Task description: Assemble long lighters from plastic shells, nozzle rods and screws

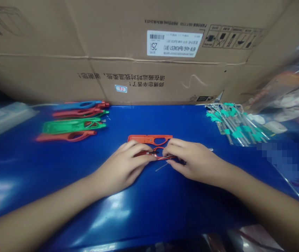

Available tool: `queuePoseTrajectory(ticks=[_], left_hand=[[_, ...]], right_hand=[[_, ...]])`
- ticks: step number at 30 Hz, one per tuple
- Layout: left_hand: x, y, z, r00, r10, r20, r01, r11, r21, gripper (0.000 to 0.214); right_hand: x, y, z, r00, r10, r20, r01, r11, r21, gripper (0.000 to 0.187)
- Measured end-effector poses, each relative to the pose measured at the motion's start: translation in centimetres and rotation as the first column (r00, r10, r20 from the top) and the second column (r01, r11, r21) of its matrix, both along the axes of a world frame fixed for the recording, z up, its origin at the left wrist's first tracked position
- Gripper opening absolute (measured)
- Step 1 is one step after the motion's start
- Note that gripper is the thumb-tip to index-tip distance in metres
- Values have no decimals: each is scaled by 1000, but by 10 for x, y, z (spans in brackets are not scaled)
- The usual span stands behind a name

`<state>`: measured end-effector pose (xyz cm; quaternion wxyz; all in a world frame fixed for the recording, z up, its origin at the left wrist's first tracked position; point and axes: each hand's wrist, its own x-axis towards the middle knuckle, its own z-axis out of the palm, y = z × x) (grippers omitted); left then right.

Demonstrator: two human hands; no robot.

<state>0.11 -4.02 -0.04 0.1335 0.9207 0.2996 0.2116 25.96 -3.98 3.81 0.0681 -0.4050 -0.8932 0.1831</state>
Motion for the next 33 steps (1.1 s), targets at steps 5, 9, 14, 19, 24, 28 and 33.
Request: queuePoseTrajectory(ticks=[5,9,14,19,24,28,33], left_hand=[[0,0,1,1000,0,-6,0,1000,-12,35],[0,0,1,1000,3,-1,-3,1000,-13,34],[1,-1,2,1000,5,-1,-5,1000,-10,34],[-1,-1,1,1000,5,-4,-5,1000,-4,34],[-2,-1,0,1000,-1,0,1,1000,8,34],[-1,-1,0,1000,-1,0,1,1000,0,34],[-1,-1,0,1000,-1,14,1,1000,12,33]], right_hand=[[0,0,1,1000,8,3,-8,1000,2,14],[1,-1,1,1000,-5,-3,5,1000,-5,13],[1,0,-1,1000,-5,-23,4,1000,-5,12],[0,0,-3,1000,-10,-25,11,1000,24,11],[-2,-1,-2,1000,-5,-27,6,1000,31,10],[-2,-1,-1,1000,-24,-9,24,1000,13,12],[-2,-2,-2,998,-39,-57,40,999,17,13]])
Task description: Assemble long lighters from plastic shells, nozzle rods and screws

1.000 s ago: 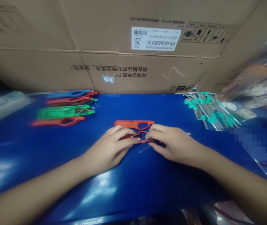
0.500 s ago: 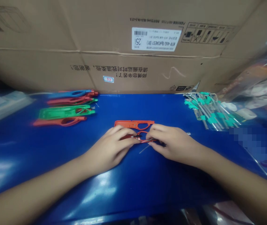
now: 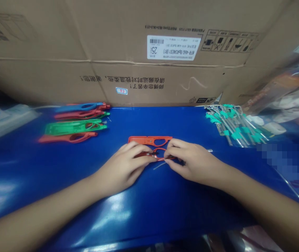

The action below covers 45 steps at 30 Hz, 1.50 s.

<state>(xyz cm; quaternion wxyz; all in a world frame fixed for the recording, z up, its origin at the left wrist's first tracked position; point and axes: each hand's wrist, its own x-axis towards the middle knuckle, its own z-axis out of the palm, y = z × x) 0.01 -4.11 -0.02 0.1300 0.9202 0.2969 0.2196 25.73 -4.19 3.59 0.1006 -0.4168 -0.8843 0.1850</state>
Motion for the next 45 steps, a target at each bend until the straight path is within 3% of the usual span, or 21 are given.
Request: queuePoseTrajectory(ticks=[6,11,17,22,25,30,37,45], left_hand=[[1,0,0,1000,-6,2,6,1000,9,33],[-1,2,0,999,1,-32,2,995,97,31],[-3,-2,3,994,-28,-104,58,951,305,37],[0,-9,6,982,-10,-186,64,956,288,38],[2,-13,7,978,-12,-206,66,964,258,38],[3,-15,7,978,-28,-206,76,971,226,41],[3,-15,6,971,-16,-237,68,975,212,45],[3,-16,6,978,-5,-208,57,967,247,43]], right_hand=[[4,-1,9,999,-16,-48,18,999,41,29],[19,14,18,978,-177,-112,198,956,215,30],[51,49,17,891,-425,-163,455,829,325,22],[80,69,18,778,-624,-73,606,716,347,23],[94,73,26,690,-724,-11,695,658,289,25],[118,70,40,529,-846,-66,826,496,266,28],[133,71,35,506,-861,-51,839,477,263,22],[139,84,19,544,-817,194,783,577,234,16]])
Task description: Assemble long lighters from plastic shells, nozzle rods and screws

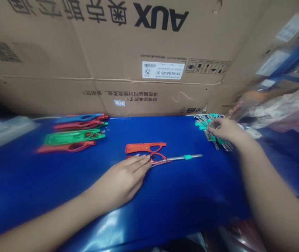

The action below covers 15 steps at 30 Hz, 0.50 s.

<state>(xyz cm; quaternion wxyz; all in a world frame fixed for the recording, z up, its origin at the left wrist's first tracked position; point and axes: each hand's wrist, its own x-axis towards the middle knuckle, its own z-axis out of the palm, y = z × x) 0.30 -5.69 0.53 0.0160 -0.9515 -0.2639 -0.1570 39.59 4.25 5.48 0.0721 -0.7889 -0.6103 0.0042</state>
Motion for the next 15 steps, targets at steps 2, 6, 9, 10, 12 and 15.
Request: queuePoseTrajectory(ticks=[2,6,9,10,12,15], left_hand=[[0,1,-1,1000,4,20,-4,1000,-28,43],[-1,3,-2,996,30,89,-21,994,-103,43],[-1,4,-3,988,42,148,-23,991,-131,44],[-1,4,-3,984,45,170,-22,990,-139,44],[-1,4,-2,975,53,215,-19,988,-156,43],[0,5,0,959,74,275,-22,982,-187,38]], right_hand=[[0,3,-7,1000,12,26,-12,1000,-3,21],[-3,9,-22,995,18,100,-19,1000,13,27],[-7,11,-30,989,-6,150,2,1000,28,29],[-8,12,-32,987,-11,160,6,1000,31,30],[-11,12,-34,985,-17,171,13,999,29,30],[-14,13,-35,985,-13,174,9,1000,22,26]])
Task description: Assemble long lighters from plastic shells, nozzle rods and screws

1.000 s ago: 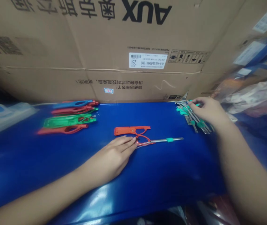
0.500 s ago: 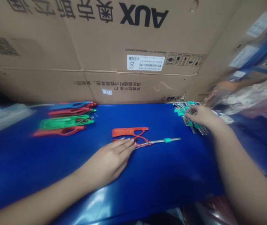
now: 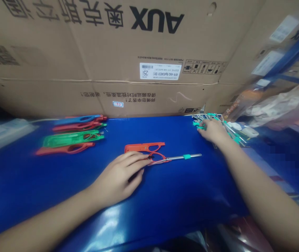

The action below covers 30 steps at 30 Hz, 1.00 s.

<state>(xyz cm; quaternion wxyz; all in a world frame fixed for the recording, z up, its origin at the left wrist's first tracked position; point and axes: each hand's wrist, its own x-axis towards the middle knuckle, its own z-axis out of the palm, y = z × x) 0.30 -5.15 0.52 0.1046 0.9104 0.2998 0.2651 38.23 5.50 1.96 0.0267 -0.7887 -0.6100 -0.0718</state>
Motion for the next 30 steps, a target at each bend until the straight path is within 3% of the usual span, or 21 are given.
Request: queuePoseTrajectory(ticks=[10,14,19,24,30], left_hand=[[-2,9,-3,989,75,126,-65,995,-76,28],[-2,10,-2,988,88,125,-78,994,-81,27],[-1,10,-2,991,103,80,-97,992,-83,26],[-2,11,-4,993,103,59,-97,991,-91,25],[-3,11,-4,994,110,13,-108,991,-78,24]], right_hand=[[-33,-17,-1,956,291,-41,-291,957,2,13],[-60,-31,0,882,461,-94,-462,887,18,14],[-85,-47,3,748,652,-121,-654,756,29,9],[-87,-55,5,668,711,-219,-712,697,86,19],[-76,-51,9,671,691,-271,-699,710,79,12]])
